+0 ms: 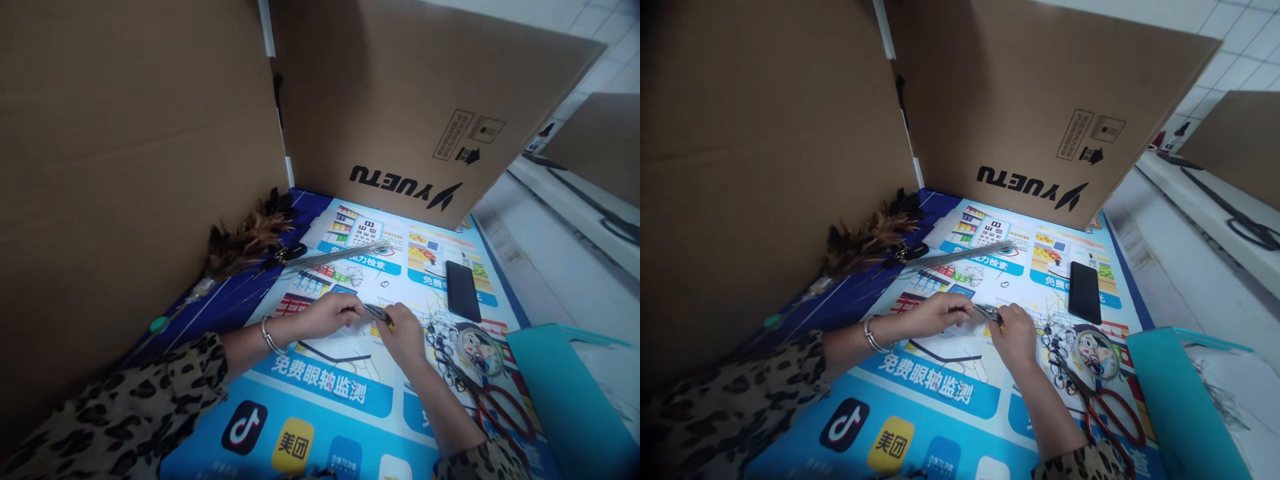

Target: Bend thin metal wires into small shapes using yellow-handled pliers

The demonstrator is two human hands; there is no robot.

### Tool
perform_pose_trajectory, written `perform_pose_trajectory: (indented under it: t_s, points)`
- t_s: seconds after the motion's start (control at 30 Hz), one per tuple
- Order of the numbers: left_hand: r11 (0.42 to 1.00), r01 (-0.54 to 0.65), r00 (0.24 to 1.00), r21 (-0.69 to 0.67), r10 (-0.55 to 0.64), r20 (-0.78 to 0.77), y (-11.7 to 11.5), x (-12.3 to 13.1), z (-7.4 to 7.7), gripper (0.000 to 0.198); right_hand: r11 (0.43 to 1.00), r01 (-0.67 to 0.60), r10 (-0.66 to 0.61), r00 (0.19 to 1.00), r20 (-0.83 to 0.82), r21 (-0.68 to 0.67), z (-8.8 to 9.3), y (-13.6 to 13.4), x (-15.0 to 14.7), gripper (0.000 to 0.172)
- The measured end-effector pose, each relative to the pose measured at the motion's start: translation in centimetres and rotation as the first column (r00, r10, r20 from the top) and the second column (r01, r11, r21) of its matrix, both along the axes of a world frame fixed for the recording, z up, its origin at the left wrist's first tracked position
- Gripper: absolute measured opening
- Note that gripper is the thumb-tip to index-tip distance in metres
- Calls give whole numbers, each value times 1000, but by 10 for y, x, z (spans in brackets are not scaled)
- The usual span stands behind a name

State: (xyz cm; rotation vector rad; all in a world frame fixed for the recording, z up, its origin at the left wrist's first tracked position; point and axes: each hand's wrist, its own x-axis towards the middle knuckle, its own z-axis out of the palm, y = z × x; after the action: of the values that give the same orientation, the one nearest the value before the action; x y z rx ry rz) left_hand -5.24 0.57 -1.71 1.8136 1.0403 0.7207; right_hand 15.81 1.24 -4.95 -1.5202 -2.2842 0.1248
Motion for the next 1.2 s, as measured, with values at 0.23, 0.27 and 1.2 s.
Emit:
perform_pose_trajectory:
  t_s: [0.23, 0.27, 1.2]
  points:
    - [997, -53, 999, 63, 53, -11, 0, -3, 5, 12, 1000, -30, 30, 1000, 6, -5, 1, -1, -1, 9]
    - [996, -60, 998, 72, 61, -9, 1, -4, 6, 13, 999, -33, 33, 999, 10, -9, 1, -1, -1, 9]
    - [884, 51, 791, -464, 247, 559, 6, -3, -2, 25, 926, -132, -3, 935, 355, 355, 29, -10, 0, 21]
